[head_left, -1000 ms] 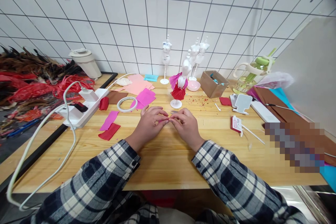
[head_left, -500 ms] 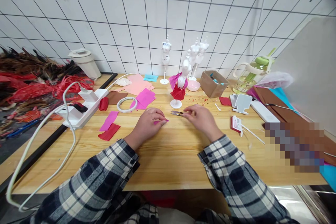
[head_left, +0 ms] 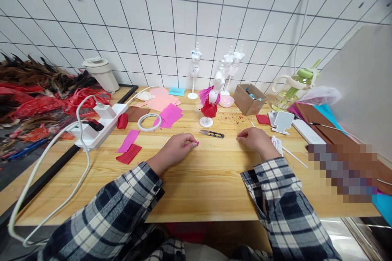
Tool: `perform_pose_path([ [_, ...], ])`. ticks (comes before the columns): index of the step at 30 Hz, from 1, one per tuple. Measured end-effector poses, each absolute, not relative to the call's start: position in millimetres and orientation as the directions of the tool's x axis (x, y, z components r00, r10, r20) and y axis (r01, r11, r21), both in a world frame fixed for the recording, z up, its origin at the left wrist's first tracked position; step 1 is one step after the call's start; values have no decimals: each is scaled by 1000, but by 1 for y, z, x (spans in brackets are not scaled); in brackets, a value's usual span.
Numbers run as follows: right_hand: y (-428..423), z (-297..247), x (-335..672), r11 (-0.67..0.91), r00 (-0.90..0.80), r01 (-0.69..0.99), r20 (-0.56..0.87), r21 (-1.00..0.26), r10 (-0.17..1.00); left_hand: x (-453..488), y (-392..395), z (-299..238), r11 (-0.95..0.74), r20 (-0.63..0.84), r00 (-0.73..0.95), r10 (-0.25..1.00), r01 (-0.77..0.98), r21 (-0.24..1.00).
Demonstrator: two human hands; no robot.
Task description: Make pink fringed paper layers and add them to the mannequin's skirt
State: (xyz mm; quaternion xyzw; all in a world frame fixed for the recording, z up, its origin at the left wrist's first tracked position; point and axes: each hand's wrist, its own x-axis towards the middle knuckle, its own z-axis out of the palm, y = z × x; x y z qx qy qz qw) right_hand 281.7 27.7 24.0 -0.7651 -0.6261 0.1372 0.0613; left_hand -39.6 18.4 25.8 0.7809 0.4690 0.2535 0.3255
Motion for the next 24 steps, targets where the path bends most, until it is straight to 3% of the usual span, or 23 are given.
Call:
perform_pose_path([
  [5, 29, 25, 274, -141, 139, 960, -25, -242, 990, -40, 19, 32, -361, 113, 401, 909, 624, 693],
  [10, 32, 18, 263, -67, 62, 978, -31, -196, 998, -38, 18, 33, -370, 124, 399, 909, 632, 681],
  [15, 34, 11, 260, -7, 14, 982, 35, -188, 999, -38, 18, 29, -320, 91, 404, 910, 545, 775],
  [17, 34, 12, 256, 30, 5, 963, 129, -268, 992, -37, 18, 28, -273, 65, 395, 916, 497, 823],
  [20, 31, 17, 237, 126, 16, 799, 231, -588, 973, -36, 20, 25, -226, 44, 370, 928, 467, 855],
  [22, 25, 19, 215, 146, -69, 542, 129, -828, 989, -36, 21, 23, -229, 52, 351, 935, 485, 844],
  [24, 18, 20, 191, 97, -235, 364, 10, -926, 972, -35, 21, 20, -250, 71, 340, 938, 517, 818],
])
